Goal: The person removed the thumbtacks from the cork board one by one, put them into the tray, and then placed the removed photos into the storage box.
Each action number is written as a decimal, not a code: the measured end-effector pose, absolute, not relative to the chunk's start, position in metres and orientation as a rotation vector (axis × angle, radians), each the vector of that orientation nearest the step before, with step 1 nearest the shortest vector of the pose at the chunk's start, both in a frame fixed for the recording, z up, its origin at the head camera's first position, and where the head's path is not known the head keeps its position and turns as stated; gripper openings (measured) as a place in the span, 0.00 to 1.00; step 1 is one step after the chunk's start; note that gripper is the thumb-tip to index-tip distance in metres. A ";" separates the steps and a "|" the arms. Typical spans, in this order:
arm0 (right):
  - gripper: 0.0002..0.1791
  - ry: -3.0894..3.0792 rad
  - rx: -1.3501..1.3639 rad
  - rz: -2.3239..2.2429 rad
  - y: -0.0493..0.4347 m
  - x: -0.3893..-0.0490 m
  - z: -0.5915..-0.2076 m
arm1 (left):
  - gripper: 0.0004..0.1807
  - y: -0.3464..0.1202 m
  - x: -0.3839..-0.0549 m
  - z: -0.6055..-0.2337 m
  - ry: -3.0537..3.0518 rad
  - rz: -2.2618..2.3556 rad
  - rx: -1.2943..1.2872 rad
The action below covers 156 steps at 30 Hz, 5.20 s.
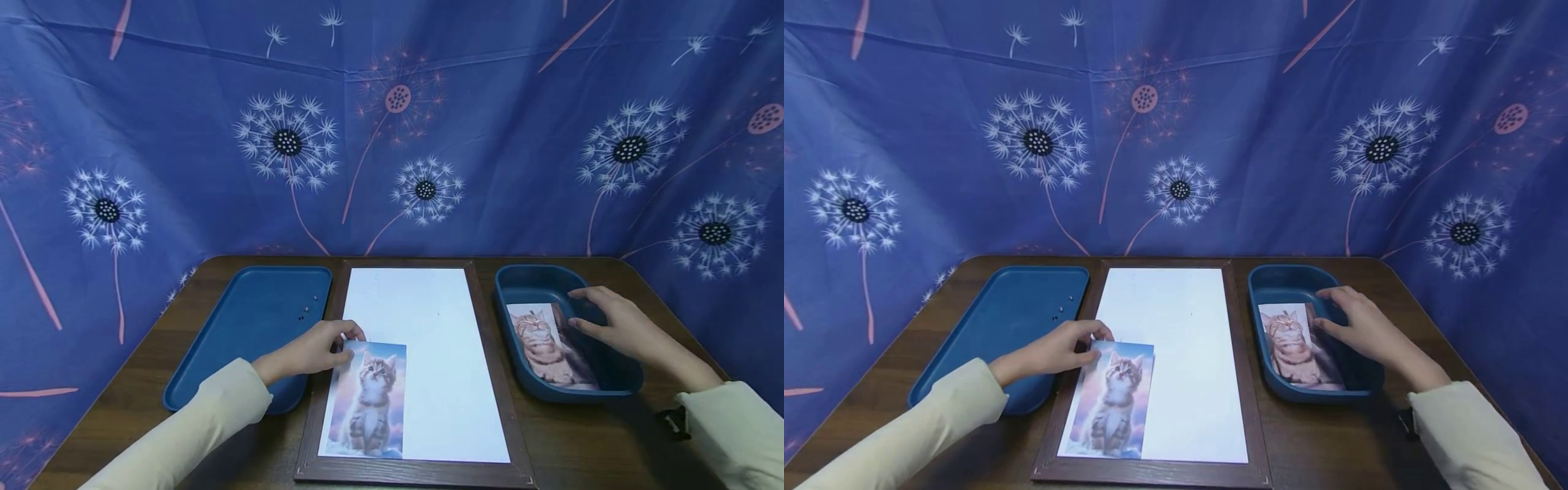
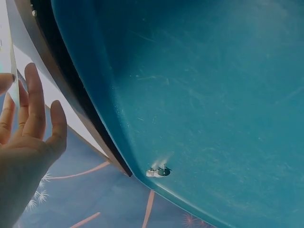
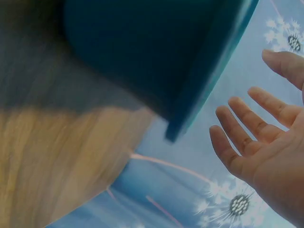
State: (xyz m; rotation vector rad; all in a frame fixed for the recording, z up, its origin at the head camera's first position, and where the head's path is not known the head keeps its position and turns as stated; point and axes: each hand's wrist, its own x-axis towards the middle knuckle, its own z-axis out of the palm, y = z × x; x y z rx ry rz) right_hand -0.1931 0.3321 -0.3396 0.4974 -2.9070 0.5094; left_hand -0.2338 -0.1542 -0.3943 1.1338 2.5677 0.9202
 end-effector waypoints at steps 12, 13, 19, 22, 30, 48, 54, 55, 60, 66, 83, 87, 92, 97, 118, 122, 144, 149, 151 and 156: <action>0.25 -2.895 0.329 0.567 0.367 -0.197 -0.351 | 0.13 -0.152 -0.233 -0.392 2.523 0.985 1.067; 0.25 -2.898 0.323 0.566 0.369 -0.198 -0.353 | 0.13 -0.152 -0.233 -0.392 2.521 0.991 1.063; 0.24 -2.919 0.311 0.616 0.379 -0.199 -0.358 | 0.13 -0.151 -0.233 -0.389 2.478 1.055 1.022; 0.25 -2.960 0.287 0.669 0.381 -0.200 -0.359 | 0.13 -0.151 -0.234 -0.387 2.455 1.089 1.001; 0.25 -3.018 0.253 0.735 0.383 -0.199 -0.362 | 0.13 -0.154 -0.238 -0.383 2.389 1.159 0.947; 0.24 -3.053 0.271 0.803 0.388 -0.199 -0.367 | 0.13 -0.144 -0.251 -0.370 2.435 1.266 0.894; 0.23 -3.027 0.281 0.808 0.389 -0.200 -0.368 | 0.14 -0.136 -0.255 -0.367 2.461 1.303 0.855; 0.23 -3.026 0.281 0.817 0.389 -0.200 -0.368 | 0.14 -0.135 -0.256 -0.366 2.470 1.303 0.849; 0.24 -3.037 0.262 0.825 0.389 -0.201 -0.368 | 0.14 -0.127 -0.258 -0.364 2.525 1.312 0.810; 0.24 -3.039 0.247 0.815 0.389 -0.201 -0.369 | 0.15 -0.116 -0.263 -0.363 2.555 1.335 0.779; 0.24 -3.033 0.252 0.819 0.388 -0.202 -0.368 | 0.16 -0.080 -0.273 -0.351 2.566 1.389 0.708; 0.24 -3.036 0.238 0.814 0.389 -0.203 -0.369 | 0.16 -0.072 -0.274 -0.348 2.553 1.402 0.692; 0.24 -3.032 0.236 0.805 0.389 -0.203 -0.370 | 0.16 -0.058 -0.277 -0.343 2.573 1.409 0.708; 0.24 -3.030 0.227 0.821 0.389 -0.203 -0.371 | 0.16 -0.045 -0.281 -0.336 2.576 1.412 0.729; 0.24 -3.023 0.224 0.816 0.389 -0.204 -0.371 | 0.15 0.016 -0.283 -0.326 2.546 1.440 0.758; 0.23 -3.006 0.234 0.816 0.390 -0.204 -0.372 | 0.15 0.031 -0.281 -0.326 2.546 1.467 0.770; 0.21 -2.964 0.258 0.832 0.389 -0.201 -0.375 | 0.15 0.087 -0.274 -0.337 2.528 1.650 0.740; 0.20 -2.958 0.254 0.821 0.389 -0.202 -0.376 | 0.14 0.095 -0.273 -0.337 2.558 1.661 0.740; 0.20 -2.950 0.261 0.817 0.389 -0.202 -0.376 | 0.15 0.098 -0.272 -0.337 2.564 1.657 0.744; 0.20 -2.941 0.265 0.814 0.389 -0.202 -0.376 | 0.15 0.103 -0.270 -0.344 2.597 1.592 0.757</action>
